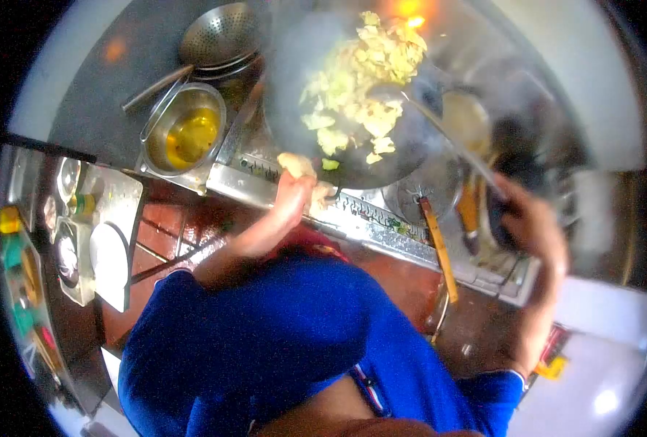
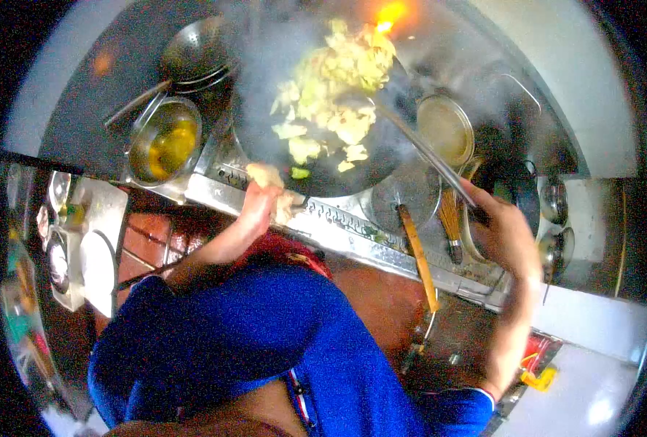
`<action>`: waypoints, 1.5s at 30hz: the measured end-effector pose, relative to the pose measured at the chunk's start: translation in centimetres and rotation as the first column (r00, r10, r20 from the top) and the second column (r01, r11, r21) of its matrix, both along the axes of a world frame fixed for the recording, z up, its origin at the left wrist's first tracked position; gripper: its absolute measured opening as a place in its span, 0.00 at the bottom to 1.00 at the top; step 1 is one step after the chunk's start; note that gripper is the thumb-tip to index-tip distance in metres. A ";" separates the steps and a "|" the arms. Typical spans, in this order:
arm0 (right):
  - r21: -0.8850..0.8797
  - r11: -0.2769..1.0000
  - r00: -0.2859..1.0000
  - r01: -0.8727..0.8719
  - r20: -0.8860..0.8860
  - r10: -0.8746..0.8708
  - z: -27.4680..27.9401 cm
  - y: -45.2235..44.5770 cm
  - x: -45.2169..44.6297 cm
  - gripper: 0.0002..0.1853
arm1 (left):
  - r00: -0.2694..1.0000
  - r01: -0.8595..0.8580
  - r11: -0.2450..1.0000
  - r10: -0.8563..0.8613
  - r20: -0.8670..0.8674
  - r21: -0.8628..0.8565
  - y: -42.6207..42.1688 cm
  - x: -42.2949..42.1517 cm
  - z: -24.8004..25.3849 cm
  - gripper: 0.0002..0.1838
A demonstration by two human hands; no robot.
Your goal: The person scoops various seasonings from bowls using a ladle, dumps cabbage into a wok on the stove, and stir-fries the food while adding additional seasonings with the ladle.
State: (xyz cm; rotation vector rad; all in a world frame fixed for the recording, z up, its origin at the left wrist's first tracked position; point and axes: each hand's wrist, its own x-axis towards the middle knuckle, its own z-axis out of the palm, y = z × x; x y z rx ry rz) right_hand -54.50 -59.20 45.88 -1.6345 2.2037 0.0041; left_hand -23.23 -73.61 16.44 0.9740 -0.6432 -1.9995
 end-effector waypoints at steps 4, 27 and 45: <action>0.106 0.957 0.962 -0.271 -0.015 0.274 0.6 0.2 -2.9 0.32 | 0.997 0.065 0.997 -0.067 0.034 0.043 -5.6 -2.6 -0.7 0.11; -0.226 0.952 0.973 0.206 0.154 -0.174 -19.2 -3.6 0.6 0.36 | 0.968 0.140 0.988 -0.151 0.201 0.068 -10.2 -4.4 -9.9 0.20; 0.063 0.998 0.992 -0.025 0.126 0.017 -20.8 -1.6 6.6 0.41 | 0.993 0.089 0.939 -0.059 -0.099 0.333 4.7 13.1 -1.5 0.21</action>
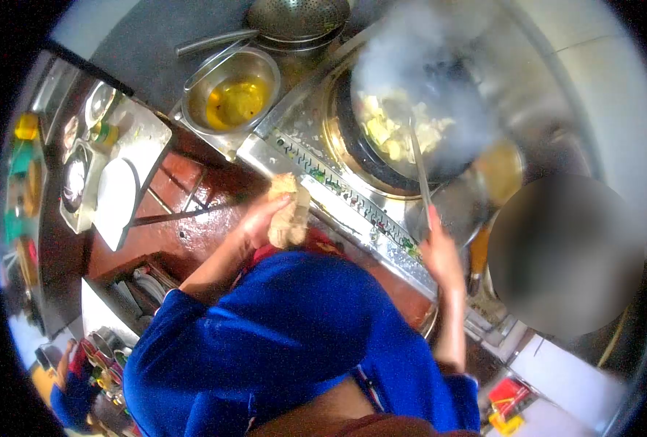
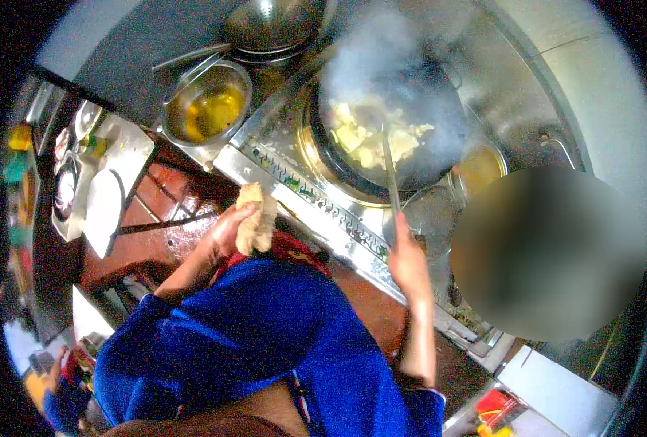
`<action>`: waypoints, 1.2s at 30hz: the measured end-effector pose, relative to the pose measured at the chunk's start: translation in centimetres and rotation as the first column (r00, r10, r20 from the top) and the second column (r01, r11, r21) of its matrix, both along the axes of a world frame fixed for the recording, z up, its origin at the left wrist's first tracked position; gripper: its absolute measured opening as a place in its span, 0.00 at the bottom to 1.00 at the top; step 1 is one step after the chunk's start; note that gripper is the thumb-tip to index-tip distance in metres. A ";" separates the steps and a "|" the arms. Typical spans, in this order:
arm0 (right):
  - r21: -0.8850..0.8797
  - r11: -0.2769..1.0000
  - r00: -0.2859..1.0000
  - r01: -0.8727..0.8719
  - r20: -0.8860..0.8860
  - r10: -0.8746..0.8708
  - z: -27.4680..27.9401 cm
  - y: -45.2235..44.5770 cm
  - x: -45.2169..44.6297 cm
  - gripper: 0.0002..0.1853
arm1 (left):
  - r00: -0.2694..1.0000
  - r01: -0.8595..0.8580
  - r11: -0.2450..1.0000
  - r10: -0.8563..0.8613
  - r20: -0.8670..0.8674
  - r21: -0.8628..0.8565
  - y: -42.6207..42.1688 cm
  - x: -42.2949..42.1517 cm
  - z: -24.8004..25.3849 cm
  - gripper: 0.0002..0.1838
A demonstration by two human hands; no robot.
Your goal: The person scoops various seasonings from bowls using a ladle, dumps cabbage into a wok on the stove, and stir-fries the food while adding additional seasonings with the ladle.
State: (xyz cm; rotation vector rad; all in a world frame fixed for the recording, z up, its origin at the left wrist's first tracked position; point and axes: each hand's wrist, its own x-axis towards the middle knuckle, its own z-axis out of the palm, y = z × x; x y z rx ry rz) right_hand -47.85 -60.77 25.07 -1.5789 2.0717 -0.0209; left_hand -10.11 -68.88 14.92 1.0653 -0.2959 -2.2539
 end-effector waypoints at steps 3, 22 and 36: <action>0.008 0.999 0.999 0.040 0.036 -0.041 -2.5 -3.1 1.6 0.41 | 0.998 -0.045 0.999 0.045 0.041 -0.012 0.8 -1.4 0.4 0.21; -0.227 0.973 0.976 0.047 0.216 0.004 -0.7 5.8 -5.6 0.39 | 0.945 -0.189 0.976 0.211 -0.250 0.107 6.8 -2.9 1.0 0.32; 0.044 0.840 0.736 0.541 0.459 -0.498 -5.3 -0.6 1.4 0.42 | 0.704 0.056 0.976 0.110 -0.702 0.209 -3.0 -5.7 0.5 0.30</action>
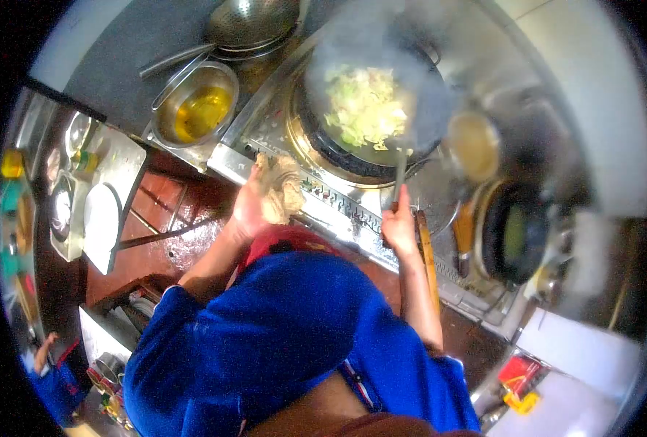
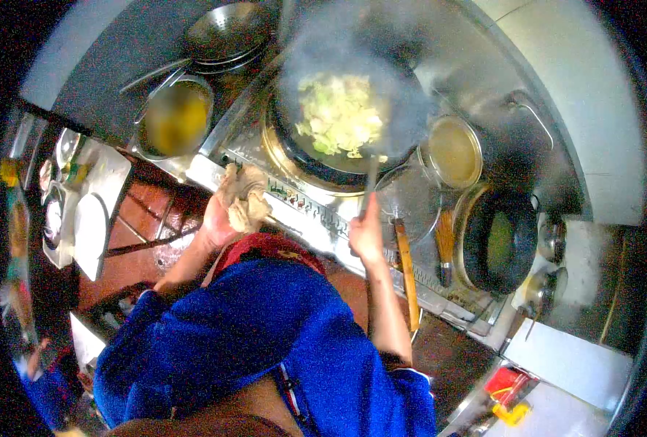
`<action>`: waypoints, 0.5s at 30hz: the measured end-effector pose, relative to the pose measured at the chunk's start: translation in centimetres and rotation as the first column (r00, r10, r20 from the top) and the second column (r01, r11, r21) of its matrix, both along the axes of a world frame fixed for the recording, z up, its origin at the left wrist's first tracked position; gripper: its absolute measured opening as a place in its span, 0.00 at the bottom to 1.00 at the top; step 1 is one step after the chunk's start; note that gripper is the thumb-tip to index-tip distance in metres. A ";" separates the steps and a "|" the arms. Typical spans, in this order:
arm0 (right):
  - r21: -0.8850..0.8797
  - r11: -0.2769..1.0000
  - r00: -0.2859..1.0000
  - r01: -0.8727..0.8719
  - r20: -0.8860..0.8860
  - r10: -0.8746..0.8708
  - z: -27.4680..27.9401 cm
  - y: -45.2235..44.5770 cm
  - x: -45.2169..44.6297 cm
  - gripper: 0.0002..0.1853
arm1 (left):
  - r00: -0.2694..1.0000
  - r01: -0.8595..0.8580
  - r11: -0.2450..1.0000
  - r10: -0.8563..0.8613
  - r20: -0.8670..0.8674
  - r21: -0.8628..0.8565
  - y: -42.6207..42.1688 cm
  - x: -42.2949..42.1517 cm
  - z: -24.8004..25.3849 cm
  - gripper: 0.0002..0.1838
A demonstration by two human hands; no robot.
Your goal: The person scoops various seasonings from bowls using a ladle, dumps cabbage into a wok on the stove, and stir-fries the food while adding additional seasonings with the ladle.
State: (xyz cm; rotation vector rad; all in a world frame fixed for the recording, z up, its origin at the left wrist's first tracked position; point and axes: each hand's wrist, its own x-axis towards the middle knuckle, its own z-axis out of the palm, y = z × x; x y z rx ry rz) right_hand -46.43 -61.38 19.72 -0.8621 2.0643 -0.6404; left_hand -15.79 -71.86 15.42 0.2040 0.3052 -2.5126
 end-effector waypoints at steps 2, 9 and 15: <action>-0.015 0.995 0.995 -0.098 0.024 0.098 2.1 0.6 0.6 0.41 | 0.999 -0.042 0.995 0.044 0.017 -0.092 -0.6 0.0 -1.8 0.33; 0.078 0.987 0.976 -0.144 0.173 0.129 8.5 5.4 1.5 0.39 | 0.979 0.006 0.987 0.027 0.201 -0.163 -2.5 -0.3 -2.0 0.32; -0.224 0.940 0.957 -0.257 -0.194 0.215 -1.0 -1.3 -5.5 0.39 | 0.855 0.042 0.970 0.089 0.511 -0.239 -6.8 -6.5 -3.3 0.28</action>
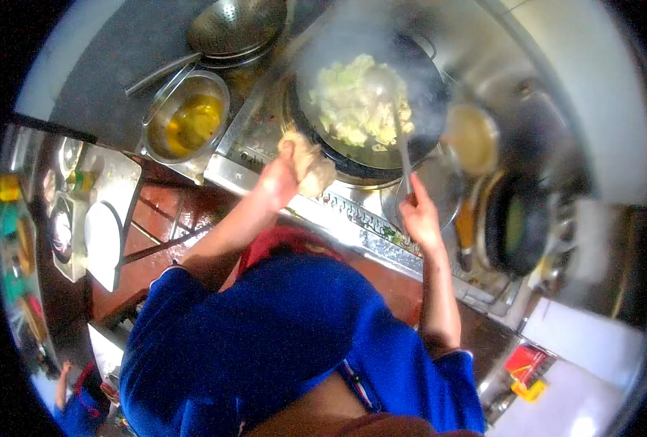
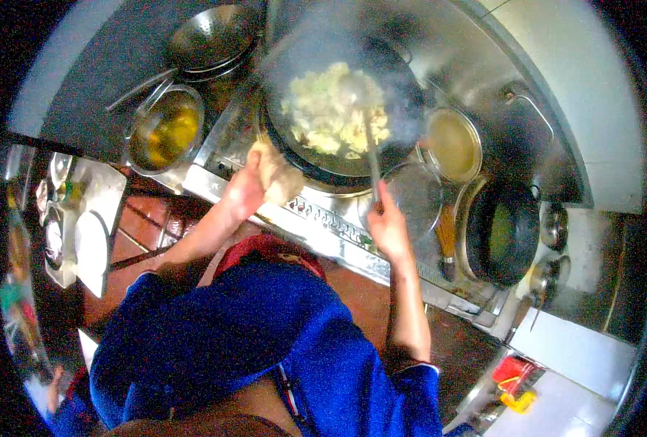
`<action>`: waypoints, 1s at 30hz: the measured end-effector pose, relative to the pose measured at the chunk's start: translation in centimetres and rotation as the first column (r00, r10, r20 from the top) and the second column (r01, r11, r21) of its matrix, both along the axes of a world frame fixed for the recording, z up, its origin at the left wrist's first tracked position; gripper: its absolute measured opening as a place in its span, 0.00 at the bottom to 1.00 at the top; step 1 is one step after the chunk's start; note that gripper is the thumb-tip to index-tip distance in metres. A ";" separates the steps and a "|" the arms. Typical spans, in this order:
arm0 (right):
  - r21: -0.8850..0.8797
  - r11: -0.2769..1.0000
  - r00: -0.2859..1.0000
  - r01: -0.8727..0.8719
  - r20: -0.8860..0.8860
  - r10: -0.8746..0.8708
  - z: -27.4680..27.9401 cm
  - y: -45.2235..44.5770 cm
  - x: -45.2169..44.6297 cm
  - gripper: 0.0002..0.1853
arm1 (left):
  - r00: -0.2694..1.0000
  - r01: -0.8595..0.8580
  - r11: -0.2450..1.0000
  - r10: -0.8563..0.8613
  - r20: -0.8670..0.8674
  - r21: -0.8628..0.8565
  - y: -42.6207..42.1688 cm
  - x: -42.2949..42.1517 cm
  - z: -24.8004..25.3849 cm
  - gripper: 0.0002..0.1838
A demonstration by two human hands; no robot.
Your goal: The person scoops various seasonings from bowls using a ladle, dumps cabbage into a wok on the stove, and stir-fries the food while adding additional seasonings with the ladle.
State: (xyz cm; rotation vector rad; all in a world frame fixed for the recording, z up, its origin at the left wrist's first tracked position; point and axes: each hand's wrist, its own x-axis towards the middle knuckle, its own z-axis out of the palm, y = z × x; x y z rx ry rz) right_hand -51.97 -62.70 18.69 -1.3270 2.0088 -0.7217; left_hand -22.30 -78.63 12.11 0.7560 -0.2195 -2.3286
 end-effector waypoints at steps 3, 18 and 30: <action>-0.007 0.995 0.974 0.104 -0.203 -0.103 1.6 -4.0 2.2 0.40 | 0.995 0.068 0.995 -0.062 0.083 -0.078 -1.7 -3.7 1.6 0.23; 0.449 0.831 0.896 -0.328 -0.130 0.424 21.8 6.5 -2.6 0.41 | 0.906 -0.013 0.998 0.036 0.422 -0.059 0.1 -6.1 4.2 0.15; 0.211 0.952 0.897 -0.222 -0.339 0.284 22.1 6.4 -4.2 0.39 | 0.936 -0.076 0.973 0.145 0.320 -0.217 6.7 -2.2 2.0 0.15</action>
